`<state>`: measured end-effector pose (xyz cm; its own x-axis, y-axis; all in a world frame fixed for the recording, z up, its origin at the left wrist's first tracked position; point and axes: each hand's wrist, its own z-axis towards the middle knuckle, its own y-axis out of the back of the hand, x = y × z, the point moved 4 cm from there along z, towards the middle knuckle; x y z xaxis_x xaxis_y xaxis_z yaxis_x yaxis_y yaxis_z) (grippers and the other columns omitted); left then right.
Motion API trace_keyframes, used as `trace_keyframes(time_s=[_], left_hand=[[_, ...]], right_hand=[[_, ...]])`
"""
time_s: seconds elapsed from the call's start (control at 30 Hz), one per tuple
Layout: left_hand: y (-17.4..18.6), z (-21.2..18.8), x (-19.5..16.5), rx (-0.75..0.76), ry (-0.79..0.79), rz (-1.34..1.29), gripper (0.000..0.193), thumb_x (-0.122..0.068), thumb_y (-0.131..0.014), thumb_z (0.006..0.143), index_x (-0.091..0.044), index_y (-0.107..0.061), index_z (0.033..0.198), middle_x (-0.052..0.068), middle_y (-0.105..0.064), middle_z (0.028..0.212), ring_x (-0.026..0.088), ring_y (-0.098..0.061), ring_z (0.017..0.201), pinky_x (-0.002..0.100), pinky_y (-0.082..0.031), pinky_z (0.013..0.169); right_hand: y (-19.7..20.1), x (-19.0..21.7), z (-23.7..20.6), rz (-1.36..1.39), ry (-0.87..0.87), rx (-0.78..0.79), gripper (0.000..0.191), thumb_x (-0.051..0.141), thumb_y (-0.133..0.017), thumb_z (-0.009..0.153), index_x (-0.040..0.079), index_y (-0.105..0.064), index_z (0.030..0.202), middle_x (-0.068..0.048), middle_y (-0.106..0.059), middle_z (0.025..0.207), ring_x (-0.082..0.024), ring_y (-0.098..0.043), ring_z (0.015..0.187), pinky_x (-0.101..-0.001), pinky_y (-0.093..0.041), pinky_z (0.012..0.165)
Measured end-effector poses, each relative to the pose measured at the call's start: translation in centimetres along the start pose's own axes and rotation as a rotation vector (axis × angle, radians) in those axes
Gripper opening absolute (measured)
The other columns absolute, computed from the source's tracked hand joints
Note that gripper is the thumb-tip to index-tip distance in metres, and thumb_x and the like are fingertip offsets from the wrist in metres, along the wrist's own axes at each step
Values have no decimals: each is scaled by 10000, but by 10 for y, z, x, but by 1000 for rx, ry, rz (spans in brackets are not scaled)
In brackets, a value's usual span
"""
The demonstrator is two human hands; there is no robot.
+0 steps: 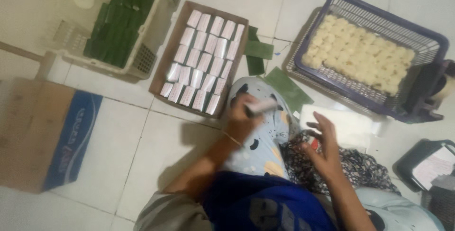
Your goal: The person sits on the floor wrapping small white rice cakes in cut banana leaf pieces, folding the leaf around each cake and placing the wrapped items into a plastic basket. They occasionally take a new leaf piece from a pile and reach into the basket to arrange the wrapped cakes.
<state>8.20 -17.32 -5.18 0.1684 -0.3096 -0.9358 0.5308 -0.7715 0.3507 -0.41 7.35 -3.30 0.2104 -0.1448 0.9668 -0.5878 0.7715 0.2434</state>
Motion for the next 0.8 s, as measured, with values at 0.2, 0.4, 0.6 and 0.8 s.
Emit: trace_keyframes(time_s=[0.2, 0.4, 0.6, 0.8], left_hand=[[172, 58, 92, -374, 197, 816, 396, -130, -789, 748, 19, -600, 1061, 203, -638, 1105, 377, -584, 1112, 594, -387, 1029], [217, 71, 159, -273, 345, 1077, 435, -163, -724, 814, 24, -652, 1200, 195, -638, 1210, 293, -581, 1200, 531, -282, 1159], [217, 84, 167, -114, 486, 1232, 386, -200, -667, 913, 24, -674, 1227, 189, -597, 1316, 298, -595, 1184, 529, -201, 1221], [217, 90, 167, 72, 615, 1285, 313, -158, -590, 966, -47, -730, 1223, 145, -533, 1462, 315, -505, 1342, 551, -220, 1212]], right_hand=[[13, 1, 4, -219, -71, -176, 579, 160, -696, 907, 57, -520, 1449, -171, -392, 1551, -304, -567, 1284, -422, -554, 1033], [22, -6, 2, -248, -104, -255, 491, 169, -719, 914, 28, -597, 1368, -172, -417, 1519, -289, -600, 1228, -395, -562, 991], [23, -8, 4, -285, -137, -237, 472, 182, -735, 910, 13, -625, 1338, -181, -412, 1519, -292, -604, 1224, -395, -568, 974], [22, -10, 2, -329, -152, -231, 429, 190, -738, 912, 28, -657, 1301, -178, -415, 1517, -297, -612, 1218, -387, -595, 938]])
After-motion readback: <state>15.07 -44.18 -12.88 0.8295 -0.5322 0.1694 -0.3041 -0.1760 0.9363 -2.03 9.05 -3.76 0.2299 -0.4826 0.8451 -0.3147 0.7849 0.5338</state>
